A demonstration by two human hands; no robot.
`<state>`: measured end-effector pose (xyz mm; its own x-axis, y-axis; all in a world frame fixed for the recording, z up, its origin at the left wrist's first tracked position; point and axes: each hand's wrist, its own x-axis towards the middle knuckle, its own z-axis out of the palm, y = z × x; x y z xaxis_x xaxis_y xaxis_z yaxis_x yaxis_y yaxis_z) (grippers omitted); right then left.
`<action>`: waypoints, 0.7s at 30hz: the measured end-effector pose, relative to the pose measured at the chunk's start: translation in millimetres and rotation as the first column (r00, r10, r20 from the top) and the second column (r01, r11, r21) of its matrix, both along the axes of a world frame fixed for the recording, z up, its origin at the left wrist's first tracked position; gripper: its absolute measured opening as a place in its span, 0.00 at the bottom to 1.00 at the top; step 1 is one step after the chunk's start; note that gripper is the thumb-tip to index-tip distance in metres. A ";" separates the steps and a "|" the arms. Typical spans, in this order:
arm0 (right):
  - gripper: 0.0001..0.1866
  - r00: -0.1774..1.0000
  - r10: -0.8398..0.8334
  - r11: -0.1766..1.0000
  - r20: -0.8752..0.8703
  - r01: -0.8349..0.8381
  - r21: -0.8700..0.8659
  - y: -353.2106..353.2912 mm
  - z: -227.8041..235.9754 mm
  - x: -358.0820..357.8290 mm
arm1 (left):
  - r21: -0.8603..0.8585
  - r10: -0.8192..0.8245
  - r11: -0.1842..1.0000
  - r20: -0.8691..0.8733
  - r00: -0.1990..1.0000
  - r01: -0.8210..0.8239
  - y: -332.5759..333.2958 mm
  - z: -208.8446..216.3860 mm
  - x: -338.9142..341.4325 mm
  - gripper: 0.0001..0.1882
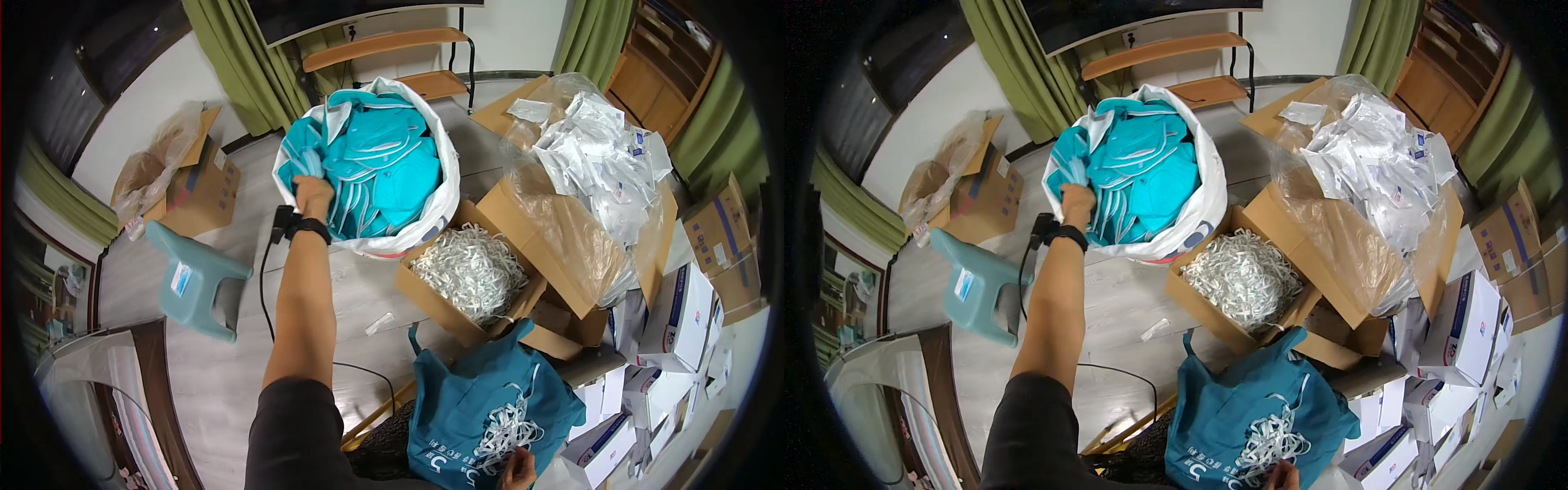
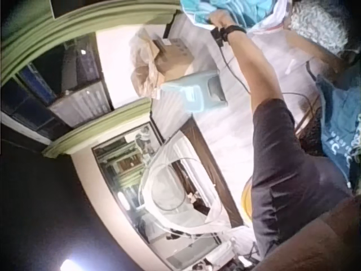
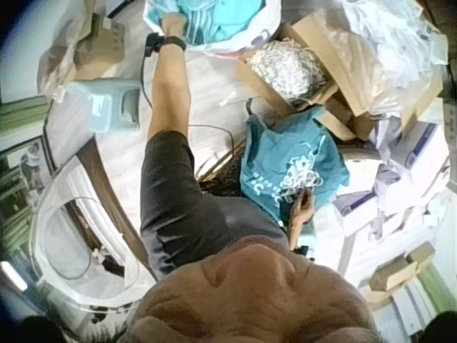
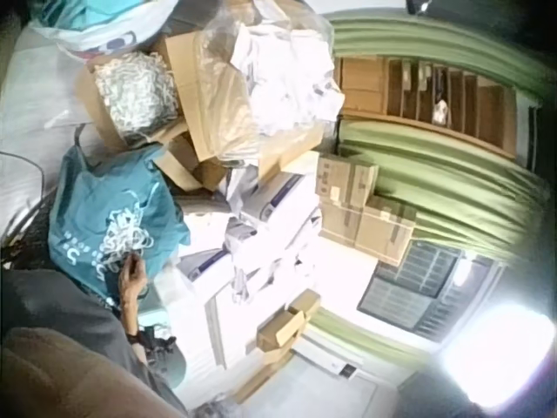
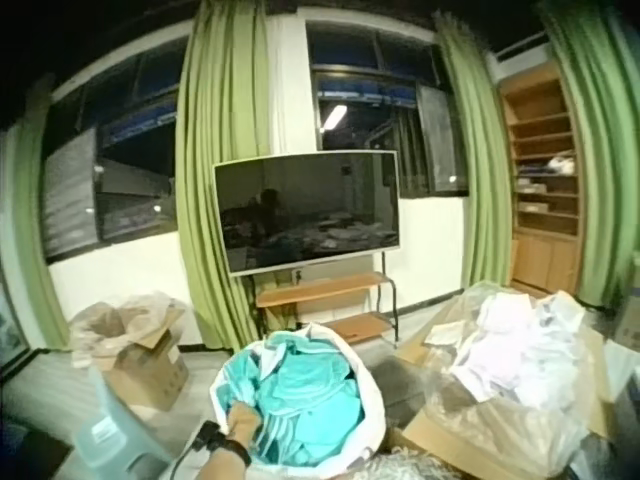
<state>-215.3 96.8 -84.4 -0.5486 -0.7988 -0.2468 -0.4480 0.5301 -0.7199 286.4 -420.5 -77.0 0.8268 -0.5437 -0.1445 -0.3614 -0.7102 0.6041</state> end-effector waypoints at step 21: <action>0.07 0.956 0.175 0.983 -0.234 -0.183 -0.013 -19.6 1.6 1.2 | -0.346 -0.096 0.802 0.729 0.677 0.486 103.0 9.3 6.7 0.27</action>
<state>-214.1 77.1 -82.8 -0.4349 -0.8948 -0.1012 -0.6897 0.4032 -0.6014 293.1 -317.5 -67.8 0.3756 -0.6005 0.7059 -0.9236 -0.1795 0.3388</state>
